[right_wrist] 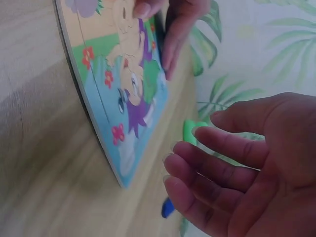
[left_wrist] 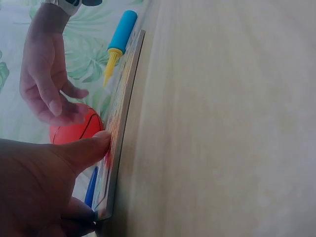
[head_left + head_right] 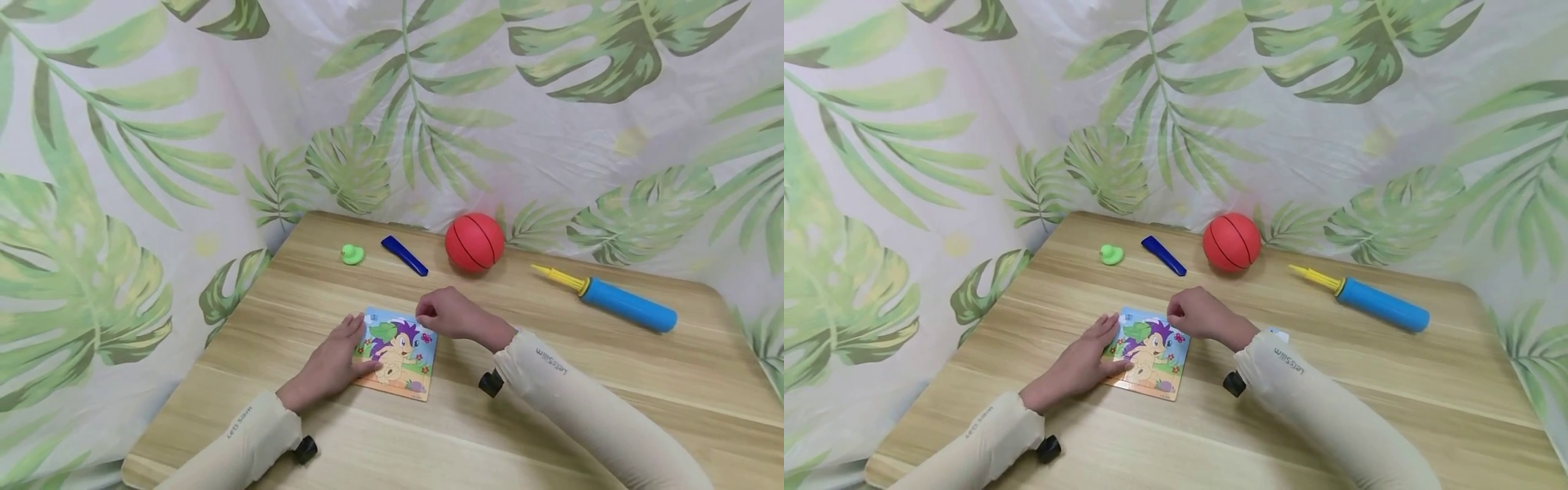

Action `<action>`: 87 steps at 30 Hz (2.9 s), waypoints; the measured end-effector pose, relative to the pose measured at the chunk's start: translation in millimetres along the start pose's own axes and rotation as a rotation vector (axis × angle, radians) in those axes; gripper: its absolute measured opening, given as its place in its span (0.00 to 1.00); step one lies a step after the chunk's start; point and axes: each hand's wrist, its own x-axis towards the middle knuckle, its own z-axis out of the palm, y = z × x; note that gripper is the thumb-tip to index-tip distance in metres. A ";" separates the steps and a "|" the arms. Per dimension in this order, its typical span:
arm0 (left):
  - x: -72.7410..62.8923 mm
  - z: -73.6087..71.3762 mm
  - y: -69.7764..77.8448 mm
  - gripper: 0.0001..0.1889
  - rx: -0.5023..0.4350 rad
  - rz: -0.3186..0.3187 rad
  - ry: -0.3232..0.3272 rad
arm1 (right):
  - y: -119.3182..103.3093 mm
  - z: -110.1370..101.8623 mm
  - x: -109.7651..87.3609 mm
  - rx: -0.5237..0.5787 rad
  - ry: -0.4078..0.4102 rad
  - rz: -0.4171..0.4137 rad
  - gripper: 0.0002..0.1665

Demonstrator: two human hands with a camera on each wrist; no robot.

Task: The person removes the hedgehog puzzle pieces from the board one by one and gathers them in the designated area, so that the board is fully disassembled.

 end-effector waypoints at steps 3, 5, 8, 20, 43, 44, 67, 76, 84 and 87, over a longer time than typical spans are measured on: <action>0.1 -1.3 2.3 0.48 0.014 -0.015 -0.004 | -2.4 7.8 8.1 -0.009 -0.015 -0.010 0.08; 0.6 -1.5 3.5 0.47 0.015 -0.017 -0.001 | -3.5 13.0 12.8 -0.016 -0.018 -0.014 0.09; 2.1 -1.0 4.1 0.46 0.023 -0.014 0.003 | -4.2 20.0 18.4 -0.032 -0.015 -0.007 0.12; 0.5 -1.0 0.8 0.46 0.036 0.011 0.002 | -9.8 33.6 29.2 -0.110 -0.019 -0.083 0.18; -11.4 3.7 4.6 0.42 0.067 0.084 0.047 | -36.1 47.8 46.4 -0.088 -0.024 -0.031 0.18; -11.1 3.5 4.8 0.42 0.072 0.082 0.047 | -36.3 48.4 48.3 -0.091 -0.023 -0.027 0.15; -12.3 4.3 4.2 0.42 0.097 0.090 0.045 | -40.2 42.1 73.0 0.046 0.027 0.222 0.10; -9.8 2.0 -0.3 0.43 0.042 0.054 0.003 | 6.5 -6.9 43.2 0.303 0.032 0.213 0.05; -1.9 -4.2 -6.5 0.43 0.000 0.034 -0.030 | 49.4 -29.3 16.0 0.312 -0.016 0.266 0.05; -0.7 -5.5 -6.4 0.43 -0.014 0.032 -0.038 | 59.8 -28.6 14.8 0.290 -0.027 0.260 0.04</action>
